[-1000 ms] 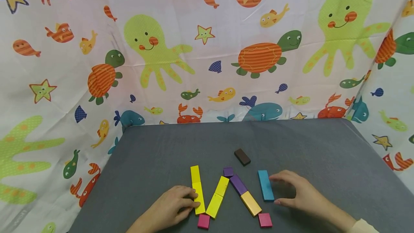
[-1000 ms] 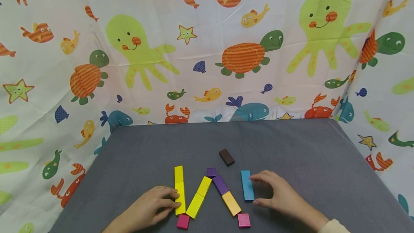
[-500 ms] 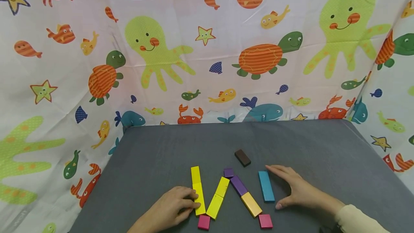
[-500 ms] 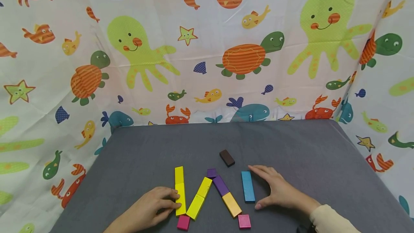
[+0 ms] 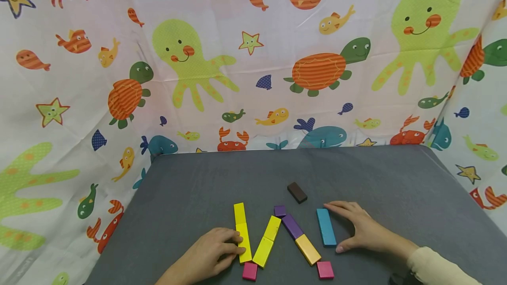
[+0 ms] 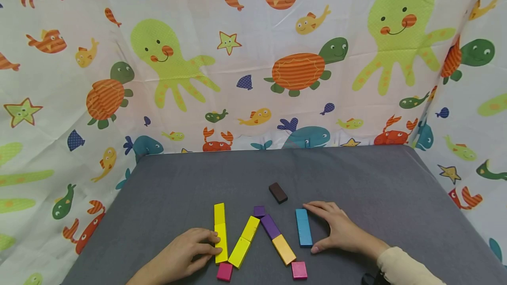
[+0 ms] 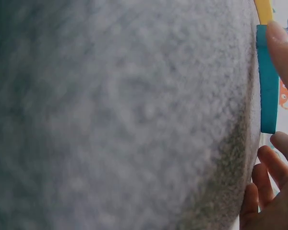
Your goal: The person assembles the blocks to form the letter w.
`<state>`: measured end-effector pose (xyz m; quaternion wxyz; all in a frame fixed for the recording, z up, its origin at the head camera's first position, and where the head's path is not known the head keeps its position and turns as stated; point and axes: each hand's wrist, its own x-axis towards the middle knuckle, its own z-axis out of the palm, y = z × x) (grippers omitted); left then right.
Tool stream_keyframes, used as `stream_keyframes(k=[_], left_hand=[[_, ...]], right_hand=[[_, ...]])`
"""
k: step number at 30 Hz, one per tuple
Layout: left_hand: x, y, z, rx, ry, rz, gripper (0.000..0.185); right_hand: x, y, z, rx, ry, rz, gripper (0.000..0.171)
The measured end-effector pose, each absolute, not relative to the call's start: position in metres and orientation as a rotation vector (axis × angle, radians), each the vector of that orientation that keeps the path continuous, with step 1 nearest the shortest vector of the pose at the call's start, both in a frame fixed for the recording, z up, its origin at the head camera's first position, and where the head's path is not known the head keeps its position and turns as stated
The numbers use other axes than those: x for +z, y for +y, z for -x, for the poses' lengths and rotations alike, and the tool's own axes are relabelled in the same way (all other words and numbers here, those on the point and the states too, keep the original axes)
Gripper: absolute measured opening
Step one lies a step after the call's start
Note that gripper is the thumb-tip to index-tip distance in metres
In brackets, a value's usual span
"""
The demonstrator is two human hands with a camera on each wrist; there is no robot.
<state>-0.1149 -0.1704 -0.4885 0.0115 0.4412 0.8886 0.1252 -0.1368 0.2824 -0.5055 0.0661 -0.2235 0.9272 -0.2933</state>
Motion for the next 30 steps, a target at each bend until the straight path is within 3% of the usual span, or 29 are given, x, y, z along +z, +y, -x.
stream_keyframes(k=[30], left_hand=[[-0.4891,-0.1705,0.1144,0.374,2.787,-1.405,0.025]], right_hand=[[-0.5055,0.2773,0.1389,-0.901,2.841,0.652,0.092]])
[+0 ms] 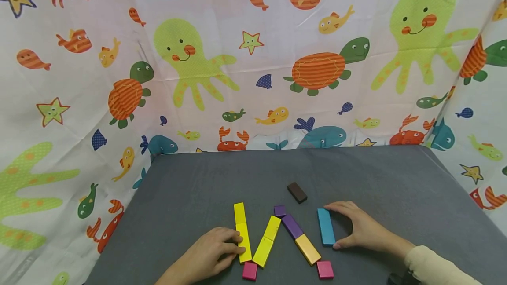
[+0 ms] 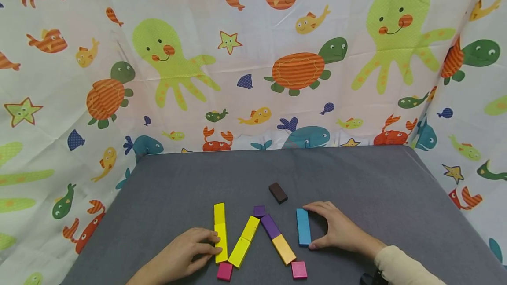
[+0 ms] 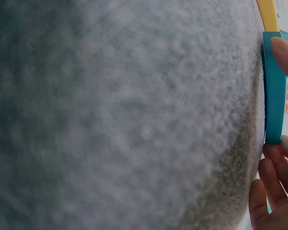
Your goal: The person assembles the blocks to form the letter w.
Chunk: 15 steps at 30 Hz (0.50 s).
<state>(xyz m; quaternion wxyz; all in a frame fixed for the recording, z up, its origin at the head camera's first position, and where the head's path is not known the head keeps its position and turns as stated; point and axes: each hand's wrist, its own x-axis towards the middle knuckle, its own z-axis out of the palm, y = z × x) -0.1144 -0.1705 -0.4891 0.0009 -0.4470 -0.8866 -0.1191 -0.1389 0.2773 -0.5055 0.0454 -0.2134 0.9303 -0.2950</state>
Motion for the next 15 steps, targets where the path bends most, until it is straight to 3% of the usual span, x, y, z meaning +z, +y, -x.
stream_keyframes(k=[15], left_hand=[[-0.490,-0.171,0.114,-0.381,-2.809,1.395,0.026]], right_hand=[[-0.488,0.262,0.107,-0.907,2.823,0.262,0.092]])
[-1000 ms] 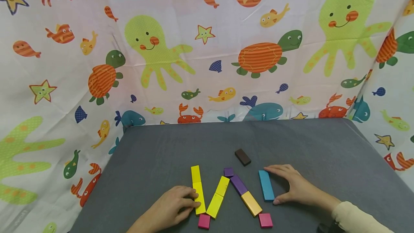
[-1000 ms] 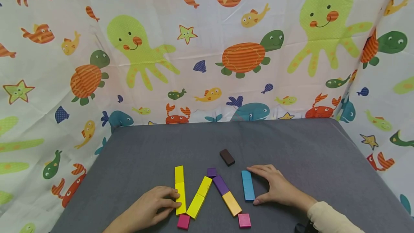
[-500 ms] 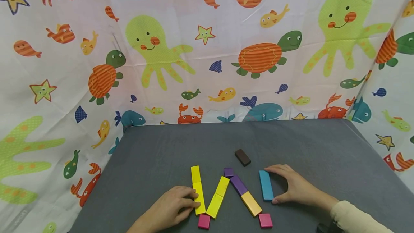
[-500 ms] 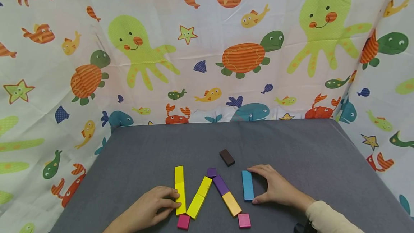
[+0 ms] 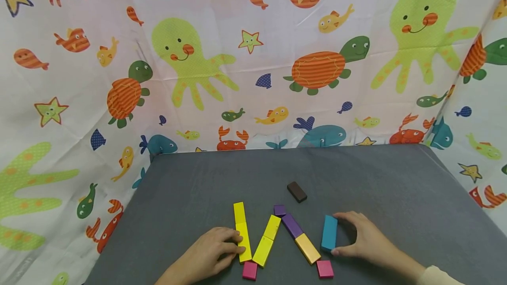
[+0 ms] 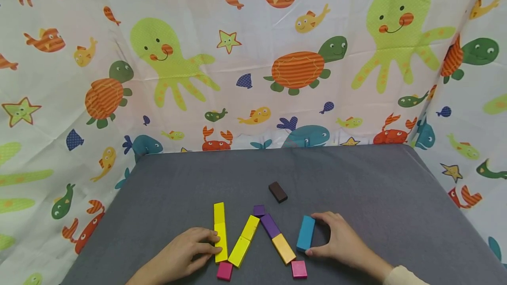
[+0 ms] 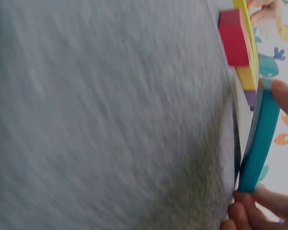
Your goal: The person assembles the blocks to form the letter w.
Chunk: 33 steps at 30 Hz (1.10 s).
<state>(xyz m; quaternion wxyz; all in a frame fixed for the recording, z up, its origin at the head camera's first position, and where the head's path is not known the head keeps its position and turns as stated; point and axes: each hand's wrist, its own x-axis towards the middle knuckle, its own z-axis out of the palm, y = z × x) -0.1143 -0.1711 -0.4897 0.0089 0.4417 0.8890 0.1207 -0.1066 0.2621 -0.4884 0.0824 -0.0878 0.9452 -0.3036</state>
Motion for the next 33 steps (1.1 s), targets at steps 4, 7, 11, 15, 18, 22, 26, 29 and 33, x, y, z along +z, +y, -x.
stream_keyframes(k=[4,7,11,15,18,22,26,29,33], left_hand=[[-0.489,-0.171,0.115,0.382,2.770,-1.373,0.026],[-0.489,-0.171,0.115,0.383,2.768,-1.372,0.026],[-0.489,-0.171,0.115,0.381,2.782,-1.387,0.026],[-0.490,-0.171,0.115,0.386,2.788,-1.400,0.026],[-0.490,-0.171,0.115,0.381,2.788,-1.394,0.026],[-0.490,-0.171,0.115,0.374,2.788,-1.386,0.026],[-0.490,-0.171,0.115,0.379,2.785,-1.381,0.026],[-0.489,-0.170,0.115,0.376,2.784,-1.374,0.026],[-0.488,-0.169,0.115,0.364,2.780,-1.354,0.026]], right_hand=[[-0.488,0.259,0.097,-0.893,2.851,0.176,0.095],[-0.490,0.258,0.092,-0.885,2.860,0.107,0.097],[-0.493,0.256,0.087,-0.877,2.870,0.059,0.101],[-0.494,0.255,0.083,-0.895,2.873,0.061,0.101],[-0.495,0.254,0.081,-0.912,2.878,0.071,0.101],[-0.496,0.254,0.080,-0.912,2.877,0.069,0.101],[-0.497,0.253,0.080,-0.899,2.867,0.052,0.103],[-0.497,0.251,0.079,-0.895,2.869,0.040,0.103],[-0.496,0.251,0.079,-0.872,2.858,0.022,0.105]])
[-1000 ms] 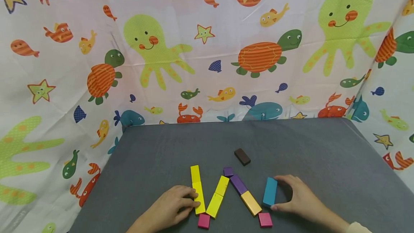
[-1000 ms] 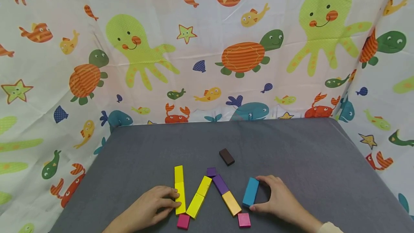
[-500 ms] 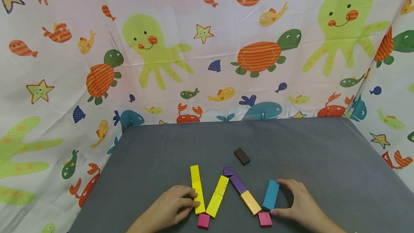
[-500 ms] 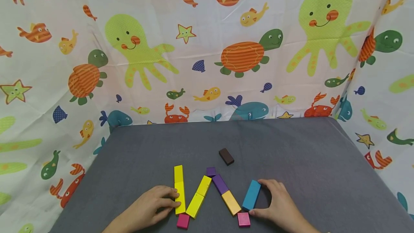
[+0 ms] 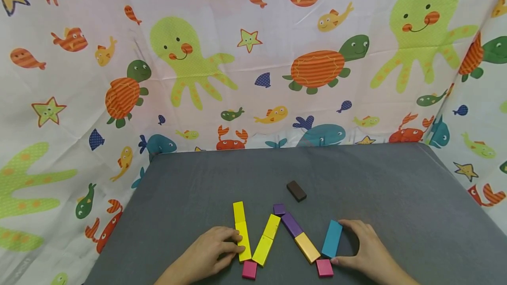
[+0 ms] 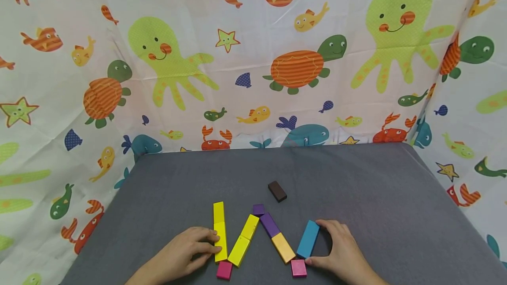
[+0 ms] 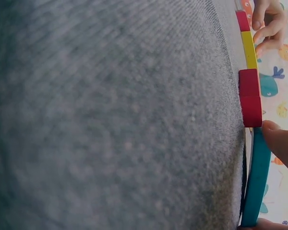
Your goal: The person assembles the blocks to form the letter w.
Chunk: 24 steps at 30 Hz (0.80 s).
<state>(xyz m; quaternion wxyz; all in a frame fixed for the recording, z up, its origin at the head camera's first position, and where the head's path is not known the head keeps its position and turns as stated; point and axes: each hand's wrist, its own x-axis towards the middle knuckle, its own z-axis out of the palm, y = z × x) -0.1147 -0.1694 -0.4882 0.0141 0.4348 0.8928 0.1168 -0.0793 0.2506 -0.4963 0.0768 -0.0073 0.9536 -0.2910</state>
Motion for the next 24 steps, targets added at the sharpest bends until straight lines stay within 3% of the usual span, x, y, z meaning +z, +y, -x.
stream_keyframes(k=[16,24], left_hand=[[-0.4889,-0.1701,0.1142,0.373,2.816,-1.399,0.025],[-0.4901,-0.1702,0.1139,0.377,2.819,-1.406,0.026]], right_hand=[[-0.4995,0.2500,0.0756,-0.929,2.948,0.082,0.094],[-0.5009,0.2481,0.0768,-0.874,2.944,0.148,0.098]])
